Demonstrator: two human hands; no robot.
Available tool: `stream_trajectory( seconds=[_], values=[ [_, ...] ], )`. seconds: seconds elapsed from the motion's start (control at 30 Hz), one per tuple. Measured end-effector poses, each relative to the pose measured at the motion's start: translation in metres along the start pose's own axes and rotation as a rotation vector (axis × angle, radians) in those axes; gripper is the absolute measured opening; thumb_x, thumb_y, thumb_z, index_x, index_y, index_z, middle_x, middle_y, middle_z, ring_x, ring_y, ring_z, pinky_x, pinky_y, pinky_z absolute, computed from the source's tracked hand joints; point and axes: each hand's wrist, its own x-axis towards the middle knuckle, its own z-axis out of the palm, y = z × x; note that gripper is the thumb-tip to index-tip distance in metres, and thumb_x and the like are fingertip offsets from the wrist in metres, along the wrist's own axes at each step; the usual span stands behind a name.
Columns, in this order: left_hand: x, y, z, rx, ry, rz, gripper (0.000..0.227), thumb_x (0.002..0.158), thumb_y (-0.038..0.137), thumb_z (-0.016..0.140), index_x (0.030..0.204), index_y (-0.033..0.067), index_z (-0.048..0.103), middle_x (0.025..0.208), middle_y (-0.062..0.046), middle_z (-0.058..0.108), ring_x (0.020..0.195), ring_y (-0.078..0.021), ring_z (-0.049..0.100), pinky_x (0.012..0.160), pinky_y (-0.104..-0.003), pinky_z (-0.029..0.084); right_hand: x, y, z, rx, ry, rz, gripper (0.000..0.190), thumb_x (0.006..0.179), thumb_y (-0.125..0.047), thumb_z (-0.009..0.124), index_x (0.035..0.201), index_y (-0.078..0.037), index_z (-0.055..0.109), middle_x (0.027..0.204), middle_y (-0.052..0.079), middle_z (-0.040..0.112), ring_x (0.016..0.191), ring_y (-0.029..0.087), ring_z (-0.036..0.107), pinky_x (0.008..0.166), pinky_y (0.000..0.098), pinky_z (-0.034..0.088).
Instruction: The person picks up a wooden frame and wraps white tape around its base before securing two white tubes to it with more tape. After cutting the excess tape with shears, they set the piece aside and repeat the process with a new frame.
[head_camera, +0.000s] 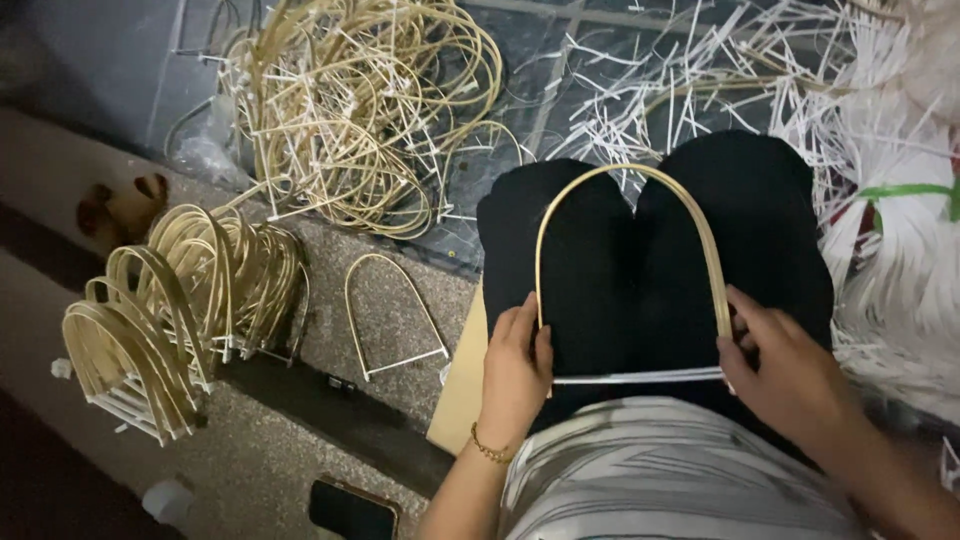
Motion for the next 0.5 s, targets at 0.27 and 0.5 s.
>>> stream_trajectory(
  seconds=[0.27, 0.5],
  values=[
    [-0.004, -0.015, 0.010, -0.037, 0.025, 0.059, 0.038, 0.095, 0.001, 0.063, 0.132, -0.0011, 0.063, 0.108, -0.020, 0.067, 0.097, -0.0356, 0.068, 0.085, -0.040, 0.056, -0.002, 0.002, -0.007, 0.060, 0.033, -0.079, 0.049, 0.095, -0.019, 0.067, 0.141, -0.008, 0.056, 0.094, 0.013, 0.074, 0.077, 0.024, 0.074, 0.068, 0.0380, 0.058],
    [-0.003, -0.023, 0.012, 0.030, 0.043, 0.103, 0.039, 0.095, 0.003, 0.066, 0.134, -0.0004, 0.063, 0.108, -0.019, 0.067, 0.097, -0.0350, 0.068, 0.085, -0.040, 0.055, -0.004, 0.006, -0.004, 0.133, 0.144, -0.246, 0.049, 0.094, -0.016, 0.069, 0.140, -0.005, 0.055, 0.100, 0.014, 0.074, 0.081, 0.023, 0.074, 0.065, 0.0355, 0.058]
  ],
)
